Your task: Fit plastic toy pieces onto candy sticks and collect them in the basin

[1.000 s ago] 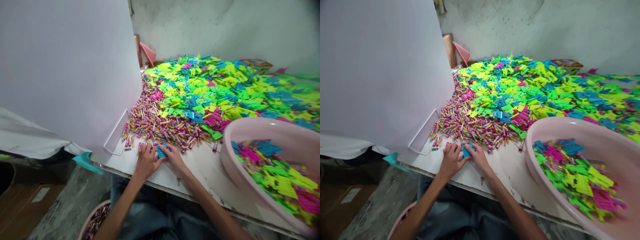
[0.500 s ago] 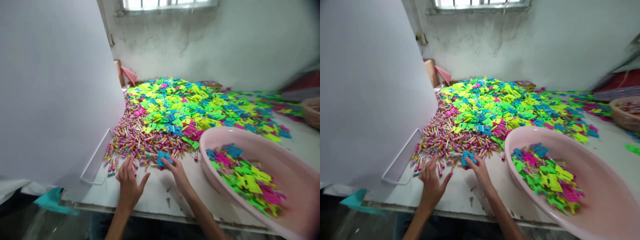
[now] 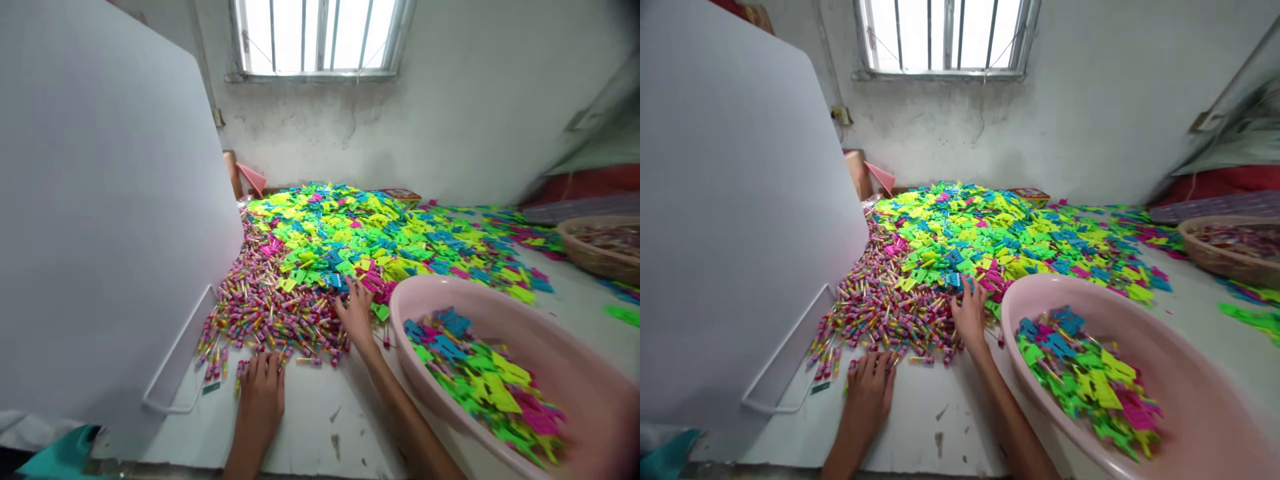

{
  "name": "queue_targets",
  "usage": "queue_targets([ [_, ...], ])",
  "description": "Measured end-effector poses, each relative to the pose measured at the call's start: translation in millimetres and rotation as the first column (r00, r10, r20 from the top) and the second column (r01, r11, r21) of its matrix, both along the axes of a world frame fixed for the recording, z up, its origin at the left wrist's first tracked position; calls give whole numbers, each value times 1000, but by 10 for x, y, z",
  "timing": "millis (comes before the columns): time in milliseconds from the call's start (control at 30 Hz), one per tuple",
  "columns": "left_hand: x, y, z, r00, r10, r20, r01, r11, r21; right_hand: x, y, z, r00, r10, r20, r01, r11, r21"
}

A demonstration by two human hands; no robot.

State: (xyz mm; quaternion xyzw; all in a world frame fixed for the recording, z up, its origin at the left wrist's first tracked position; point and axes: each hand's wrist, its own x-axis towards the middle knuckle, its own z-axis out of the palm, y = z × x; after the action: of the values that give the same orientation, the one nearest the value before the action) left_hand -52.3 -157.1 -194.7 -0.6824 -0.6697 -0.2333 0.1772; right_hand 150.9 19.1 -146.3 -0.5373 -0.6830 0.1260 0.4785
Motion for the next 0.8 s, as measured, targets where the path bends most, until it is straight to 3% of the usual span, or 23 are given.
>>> queue_targets([
  [133,0,16,17,993,-31,111,23,997,68,-28,280,-40,988,-27,154,26,1000,9],
  [300,39,-31,93,963,-72,258,38,991,132,17,302,-106,963,-67,262,68,998,3],
  [433,69,-47,146,953,-43,301,12,994,104,5,350,-134,964,-49,263,52,999,-6],
  [667,68,-66,240,924,2,383,-39,995,90,-57,513,-52,999,-50,18,51,998,-43],
  [800,51,-84,280,898,15,439,-80,988,130,-71,305,65,967,-63,-245,43,995,-87],
])
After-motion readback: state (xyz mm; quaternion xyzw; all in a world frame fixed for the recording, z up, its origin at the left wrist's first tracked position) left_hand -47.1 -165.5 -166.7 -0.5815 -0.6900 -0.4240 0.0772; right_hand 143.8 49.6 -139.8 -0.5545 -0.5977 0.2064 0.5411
